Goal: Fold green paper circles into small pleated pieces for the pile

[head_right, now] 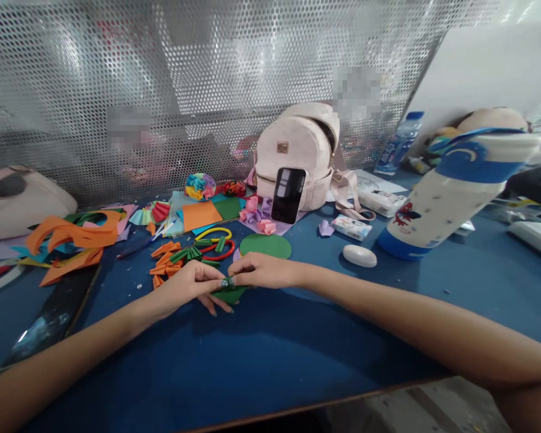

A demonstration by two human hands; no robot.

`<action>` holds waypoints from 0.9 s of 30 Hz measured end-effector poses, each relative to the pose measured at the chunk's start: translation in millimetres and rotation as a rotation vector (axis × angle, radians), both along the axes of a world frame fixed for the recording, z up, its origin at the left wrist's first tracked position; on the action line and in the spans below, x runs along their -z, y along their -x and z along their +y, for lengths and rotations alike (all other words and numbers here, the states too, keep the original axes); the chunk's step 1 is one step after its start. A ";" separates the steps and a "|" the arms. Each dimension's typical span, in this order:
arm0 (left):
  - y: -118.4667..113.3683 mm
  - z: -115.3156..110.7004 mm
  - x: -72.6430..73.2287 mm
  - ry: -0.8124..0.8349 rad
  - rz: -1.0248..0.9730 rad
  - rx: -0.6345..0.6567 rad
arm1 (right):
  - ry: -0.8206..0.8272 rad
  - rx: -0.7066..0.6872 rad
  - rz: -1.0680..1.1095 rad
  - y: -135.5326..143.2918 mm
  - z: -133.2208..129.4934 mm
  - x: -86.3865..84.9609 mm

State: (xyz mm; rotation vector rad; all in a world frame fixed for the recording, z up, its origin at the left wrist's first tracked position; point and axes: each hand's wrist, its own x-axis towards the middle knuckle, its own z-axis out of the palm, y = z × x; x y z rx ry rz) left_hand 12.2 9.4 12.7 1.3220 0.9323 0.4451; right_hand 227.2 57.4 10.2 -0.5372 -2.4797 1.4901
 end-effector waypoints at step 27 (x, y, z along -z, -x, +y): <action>-1.6 -4.3 15.3 -0.406 -0.238 -0.342 | -0.262 0.219 0.275 -4.2 -12.8 15.5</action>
